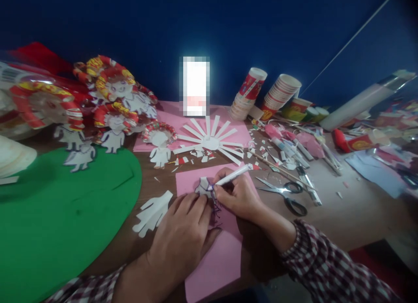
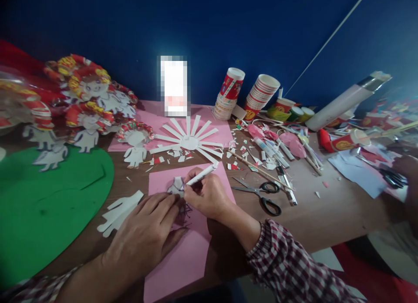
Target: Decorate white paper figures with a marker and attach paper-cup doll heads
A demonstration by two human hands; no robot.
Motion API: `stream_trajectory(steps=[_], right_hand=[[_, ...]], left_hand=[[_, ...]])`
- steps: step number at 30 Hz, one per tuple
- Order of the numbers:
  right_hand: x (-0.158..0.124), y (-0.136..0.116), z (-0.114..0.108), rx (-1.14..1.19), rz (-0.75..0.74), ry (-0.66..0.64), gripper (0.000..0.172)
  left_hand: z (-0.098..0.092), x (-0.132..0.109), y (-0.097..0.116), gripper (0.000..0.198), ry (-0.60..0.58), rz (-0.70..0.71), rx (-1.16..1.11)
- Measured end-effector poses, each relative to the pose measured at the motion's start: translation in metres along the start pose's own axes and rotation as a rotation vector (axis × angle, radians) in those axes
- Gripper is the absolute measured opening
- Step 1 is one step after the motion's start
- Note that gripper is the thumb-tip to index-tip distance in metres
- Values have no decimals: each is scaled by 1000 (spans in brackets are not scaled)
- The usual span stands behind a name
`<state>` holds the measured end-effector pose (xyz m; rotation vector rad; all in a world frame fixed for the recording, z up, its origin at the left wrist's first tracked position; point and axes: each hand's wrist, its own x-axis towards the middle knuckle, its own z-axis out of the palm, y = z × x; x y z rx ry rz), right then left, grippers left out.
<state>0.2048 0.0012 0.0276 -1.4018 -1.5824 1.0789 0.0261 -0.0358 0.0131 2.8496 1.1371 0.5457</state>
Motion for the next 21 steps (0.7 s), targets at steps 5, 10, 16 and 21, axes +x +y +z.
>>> stream_trajectory(steps=[5, 10, 16, 21], right_hand=[[2, 5, -3, 149, 1, 105, 5], [1, 10, -3, 83, -10, 102, 10], [-2, 11, 1, -17, -39, 99, 12], [-2, 10, 1, -40, -58, 132, 9]], left_hand=[[-1, 0, 1, 37, -5, -15, -2], [-2, 0, 2, 36, 11, -21, -2], [-1, 1, 3, 35, 23, -36, 5], [0, 1, 1, 35, 3, -45, -23]])
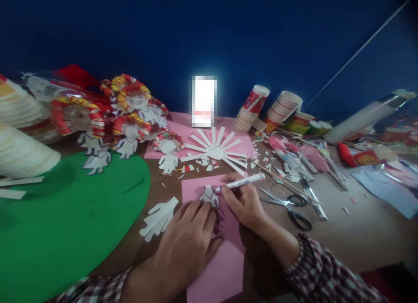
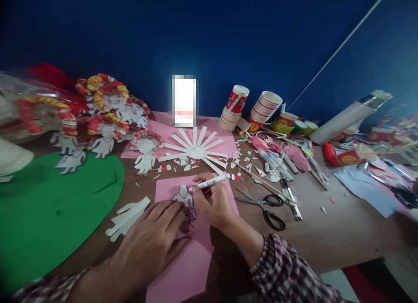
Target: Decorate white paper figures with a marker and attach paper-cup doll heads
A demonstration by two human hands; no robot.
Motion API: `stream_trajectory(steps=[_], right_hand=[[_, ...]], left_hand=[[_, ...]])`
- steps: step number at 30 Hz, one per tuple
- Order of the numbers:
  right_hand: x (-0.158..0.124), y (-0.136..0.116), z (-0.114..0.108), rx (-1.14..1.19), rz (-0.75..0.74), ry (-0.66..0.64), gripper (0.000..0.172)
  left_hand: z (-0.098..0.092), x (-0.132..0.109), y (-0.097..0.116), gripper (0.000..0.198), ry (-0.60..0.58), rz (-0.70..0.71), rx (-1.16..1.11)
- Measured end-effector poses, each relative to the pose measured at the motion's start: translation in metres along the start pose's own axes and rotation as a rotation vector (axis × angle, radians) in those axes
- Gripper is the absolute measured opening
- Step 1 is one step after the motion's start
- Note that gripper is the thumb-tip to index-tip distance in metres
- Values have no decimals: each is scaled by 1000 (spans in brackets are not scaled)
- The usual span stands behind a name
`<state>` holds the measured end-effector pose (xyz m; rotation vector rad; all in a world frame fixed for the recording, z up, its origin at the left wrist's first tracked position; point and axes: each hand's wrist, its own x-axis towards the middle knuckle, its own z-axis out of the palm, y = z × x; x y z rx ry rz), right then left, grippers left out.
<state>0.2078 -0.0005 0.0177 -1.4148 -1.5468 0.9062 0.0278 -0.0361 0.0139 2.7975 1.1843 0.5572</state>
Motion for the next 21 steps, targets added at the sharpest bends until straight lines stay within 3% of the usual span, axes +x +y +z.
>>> stream_trajectory(steps=[12, 21], right_hand=[[1, -6, 2, 7, 4, -16, 7], [9, 5, -1, 247, 65, 66, 20]], left_hand=[[-2, -1, 0, 34, -26, -7, -17], [-11, 4, -7, 34, 66, 24, -70]])
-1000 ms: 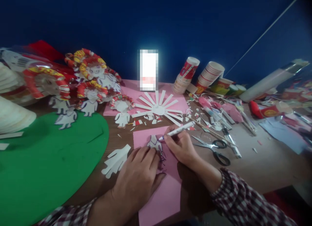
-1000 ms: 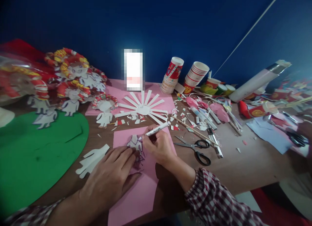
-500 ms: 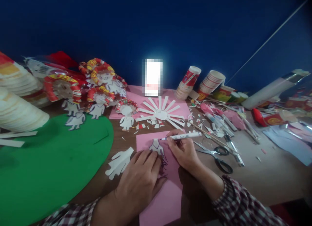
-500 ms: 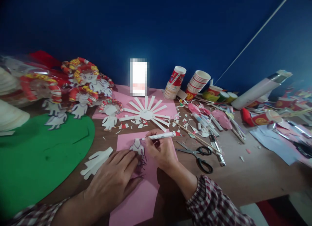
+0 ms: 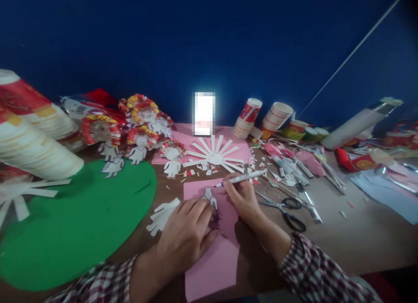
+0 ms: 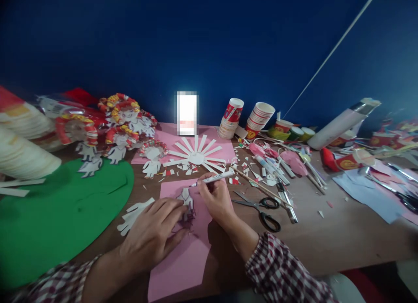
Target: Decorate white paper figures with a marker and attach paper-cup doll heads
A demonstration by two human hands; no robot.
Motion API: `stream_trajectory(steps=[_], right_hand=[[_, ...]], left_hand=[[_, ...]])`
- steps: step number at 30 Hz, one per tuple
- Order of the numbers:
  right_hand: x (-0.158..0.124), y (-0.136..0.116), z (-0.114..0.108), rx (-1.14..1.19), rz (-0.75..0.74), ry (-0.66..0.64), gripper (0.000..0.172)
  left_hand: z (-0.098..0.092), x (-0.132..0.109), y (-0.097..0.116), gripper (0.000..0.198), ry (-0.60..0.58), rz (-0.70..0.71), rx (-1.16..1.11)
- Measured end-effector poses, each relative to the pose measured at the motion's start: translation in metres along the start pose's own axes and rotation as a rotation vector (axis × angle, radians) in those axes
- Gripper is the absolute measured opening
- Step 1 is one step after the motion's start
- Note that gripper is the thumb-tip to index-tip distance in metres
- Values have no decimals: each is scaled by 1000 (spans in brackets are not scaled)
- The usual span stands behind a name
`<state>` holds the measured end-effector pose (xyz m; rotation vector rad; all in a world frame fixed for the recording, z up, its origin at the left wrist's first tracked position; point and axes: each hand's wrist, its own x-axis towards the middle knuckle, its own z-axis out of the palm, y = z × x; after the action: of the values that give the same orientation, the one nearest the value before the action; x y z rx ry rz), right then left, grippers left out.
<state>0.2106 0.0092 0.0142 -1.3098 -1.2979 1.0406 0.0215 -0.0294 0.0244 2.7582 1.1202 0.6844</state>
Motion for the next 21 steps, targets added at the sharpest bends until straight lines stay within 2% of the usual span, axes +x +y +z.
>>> stream_trajectory(steps=[2, 5, 9, 14, 21], right_hand=[[2, -1, 0, 44, -6, 24, 20], [4, 0, -2, 69, -15, 59, 22], [7, 2, -5, 29, -33, 61, 24], [7, 1, -8, -8, -61, 40, 25], [6, -3, -9, -39, -91, 34, 28]], left_hand=[[-3, 3, -5, 30, 39, -44, 22], [-7, 6, -15, 26, 49, -183, 102], [-10, 7, -19, 28, -69, -299, 150], [-13, 11, -8, 29, -168, -373, 200], [-17, 33, -5, 22, -268, -536, 61]])
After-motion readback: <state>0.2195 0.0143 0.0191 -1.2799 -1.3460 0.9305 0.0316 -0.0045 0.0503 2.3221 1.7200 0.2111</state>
